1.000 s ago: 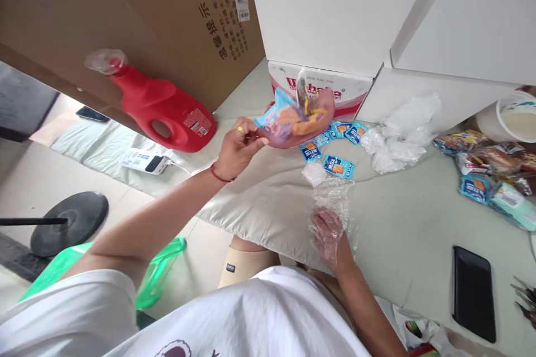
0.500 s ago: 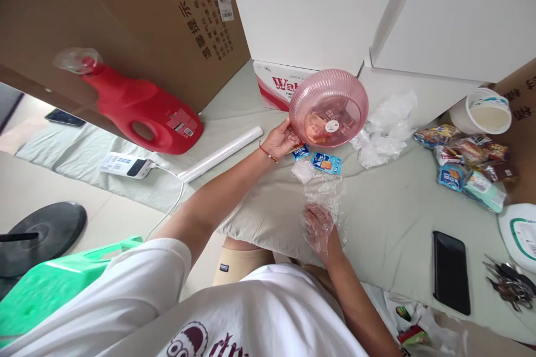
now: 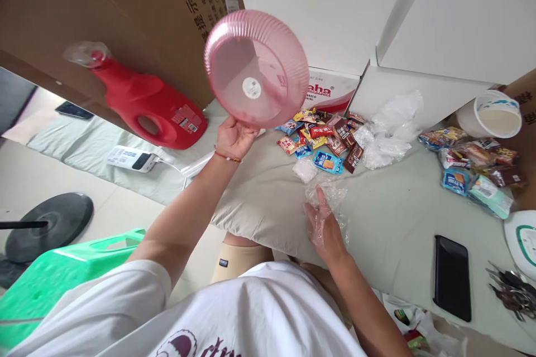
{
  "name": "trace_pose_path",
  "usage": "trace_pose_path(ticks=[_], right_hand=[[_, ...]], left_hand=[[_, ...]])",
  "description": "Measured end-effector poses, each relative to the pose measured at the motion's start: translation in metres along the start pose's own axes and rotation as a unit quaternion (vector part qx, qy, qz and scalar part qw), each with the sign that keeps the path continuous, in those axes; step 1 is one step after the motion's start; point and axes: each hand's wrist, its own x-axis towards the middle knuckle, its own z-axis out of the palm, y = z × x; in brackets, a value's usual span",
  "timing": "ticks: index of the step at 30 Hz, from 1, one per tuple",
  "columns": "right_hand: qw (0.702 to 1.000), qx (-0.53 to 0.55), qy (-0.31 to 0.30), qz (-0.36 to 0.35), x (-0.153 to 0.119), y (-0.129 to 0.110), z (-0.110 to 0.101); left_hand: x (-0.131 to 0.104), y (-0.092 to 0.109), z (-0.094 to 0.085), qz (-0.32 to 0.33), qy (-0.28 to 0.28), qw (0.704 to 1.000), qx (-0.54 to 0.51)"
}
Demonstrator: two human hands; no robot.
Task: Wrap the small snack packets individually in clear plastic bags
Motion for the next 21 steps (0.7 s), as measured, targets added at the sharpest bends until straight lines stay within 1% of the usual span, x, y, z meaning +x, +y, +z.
trace_pose_path(ticks=[3, 6, 7, 8, 10, 12, 14, 16, 18, 21], right_hand=[[1.000, -0.019, -0.015, -0.012, -0.002, -0.001, -0.006], [0.997, -0.061, -0.027, -0.025, -0.002, 0.005, -0.018], [0.996, -0.081, -0.029, -0.025, -0.002, 0.008, -0.023], [0.994, -0.104, -0.031, -0.028, -0.002, 0.010, -0.028], [0.988, -0.143, -0.028, -0.042, -0.003, 0.014, -0.037], [0.985, -0.158, -0.019, -0.061, -0.005, 0.015, -0.045], [0.985, -0.156, -0.009, -0.075, -0.008, 0.013, -0.048], [0.986, -0.146, -0.009, -0.083, -0.011, 0.007, -0.048], [0.988, -0.128, -0.021, -0.087, -0.012, -0.002, -0.044], [0.990, -0.099, -0.045, -0.091, -0.011, -0.014, -0.035]], left_hand=[[-0.047, 0.011, -0.040, 0.049, 0.035, 0.996, 0.065], [-0.105, 0.023, -0.072, 0.129, 0.032, 0.976, 0.171], [-0.125, 0.028, -0.080, 0.161, 0.020, 0.963, 0.216], [-0.143, 0.032, -0.087, 0.193, 0.013, 0.943, 0.270], [-0.176, 0.040, -0.096, 0.221, -0.032, 0.892, 0.392], [-0.200, 0.045, -0.103, 0.239, -0.053, 0.846, 0.474], [-0.216, 0.044, -0.109, 0.263, -0.051, 0.814, 0.515], [-0.224, 0.038, -0.116, 0.285, -0.037, 0.795, 0.534], [-0.225, 0.029, -0.124, 0.291, -0.028, 0.788, 0.541], [-0.223, 0.018, -0.132, 0.276, -0.047, 0.789, 0.547]])
